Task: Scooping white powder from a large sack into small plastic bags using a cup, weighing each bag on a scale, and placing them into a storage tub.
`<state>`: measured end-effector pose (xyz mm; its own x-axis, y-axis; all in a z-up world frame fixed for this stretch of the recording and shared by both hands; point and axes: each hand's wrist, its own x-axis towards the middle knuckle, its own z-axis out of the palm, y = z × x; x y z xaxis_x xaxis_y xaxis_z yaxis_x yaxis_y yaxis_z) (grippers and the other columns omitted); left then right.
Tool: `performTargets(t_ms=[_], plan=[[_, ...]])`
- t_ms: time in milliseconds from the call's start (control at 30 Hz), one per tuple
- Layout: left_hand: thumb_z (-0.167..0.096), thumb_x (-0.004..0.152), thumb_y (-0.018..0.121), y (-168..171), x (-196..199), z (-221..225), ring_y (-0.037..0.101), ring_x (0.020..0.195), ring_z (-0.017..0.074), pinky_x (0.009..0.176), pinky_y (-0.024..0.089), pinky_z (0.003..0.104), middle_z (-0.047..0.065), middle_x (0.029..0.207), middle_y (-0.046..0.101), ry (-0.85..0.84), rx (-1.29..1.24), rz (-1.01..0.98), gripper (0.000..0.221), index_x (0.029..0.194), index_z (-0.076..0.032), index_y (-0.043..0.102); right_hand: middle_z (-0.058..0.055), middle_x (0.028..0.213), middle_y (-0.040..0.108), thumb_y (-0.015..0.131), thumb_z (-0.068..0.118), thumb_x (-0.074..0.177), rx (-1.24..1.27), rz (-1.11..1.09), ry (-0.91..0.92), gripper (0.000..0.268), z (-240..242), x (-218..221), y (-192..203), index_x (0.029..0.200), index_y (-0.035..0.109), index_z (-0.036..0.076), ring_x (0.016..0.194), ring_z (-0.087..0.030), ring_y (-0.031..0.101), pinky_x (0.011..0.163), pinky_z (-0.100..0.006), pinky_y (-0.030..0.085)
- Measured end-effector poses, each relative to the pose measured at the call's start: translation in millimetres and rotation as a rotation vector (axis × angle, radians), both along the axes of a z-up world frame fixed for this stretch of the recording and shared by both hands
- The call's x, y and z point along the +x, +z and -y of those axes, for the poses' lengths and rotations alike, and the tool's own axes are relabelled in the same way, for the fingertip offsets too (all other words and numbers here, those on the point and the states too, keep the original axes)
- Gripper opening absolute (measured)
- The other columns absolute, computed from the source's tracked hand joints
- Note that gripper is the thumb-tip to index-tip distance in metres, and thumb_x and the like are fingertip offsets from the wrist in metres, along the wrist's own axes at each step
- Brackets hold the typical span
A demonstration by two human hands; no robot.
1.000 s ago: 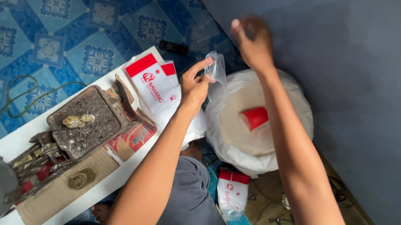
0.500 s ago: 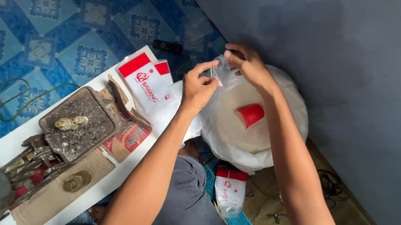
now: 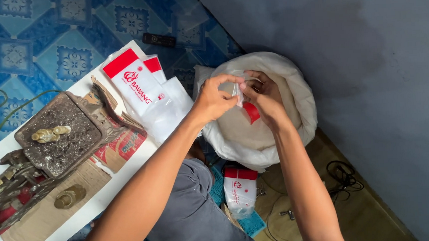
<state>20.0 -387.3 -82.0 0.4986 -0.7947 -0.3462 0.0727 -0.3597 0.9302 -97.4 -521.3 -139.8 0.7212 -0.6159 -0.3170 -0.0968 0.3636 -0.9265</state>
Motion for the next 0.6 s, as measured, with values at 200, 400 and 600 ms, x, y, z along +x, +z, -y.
performTargets(t_ms=[200,400,600], plan=[[-0.013,0.073,0.063,-38,6,11,0.068,0.103,0.0289,0.088,0.054,0.046,0.000,0.110,0.071,-0.017,0.233,0.504,0.040,0.108,-0.028,0.075,-0.008,0.084,0.067,0.072,0.012,0.075,-0.317,-0.427,0.074,0.043,-1,-18,40,0.116,0.062,0.007,0.071,-0.015,0.066,0.062,-0.033,0.055],[-0.011,0.079,0.063,-27,-11,21,0.067,0.107,0.0292,0.096,0.053,0.050,-0.010,0.127,0.064,-0.141,0.397,0.549,0.047,0.122,-0.028,0.068,-0.007,0.077,0.069,0.068,0.015,0.077,-0.423,-0.474,0.095,0.028,-6,-28,32,0.105,0.067,0.010,0.069,-0.016,0.066,0.064,-0.031,0.053],[-0.006,0.080,0.062,-9,-12,12,0.066,0.107,0.0375,0.092,0.055,0.055,-0.006,0.131,0.060,-0.188,0.403,0.549,0.047,0.126,-0.019,0.066,-0.029,0.109,0.061,0.076,0.042,0.087,-0.896,-0.465,0.048,0.057,-3,-64,-5,0.117,0.062,-0.004,0.104,-0.047,0.061,0.087,-0.053,0.053]])
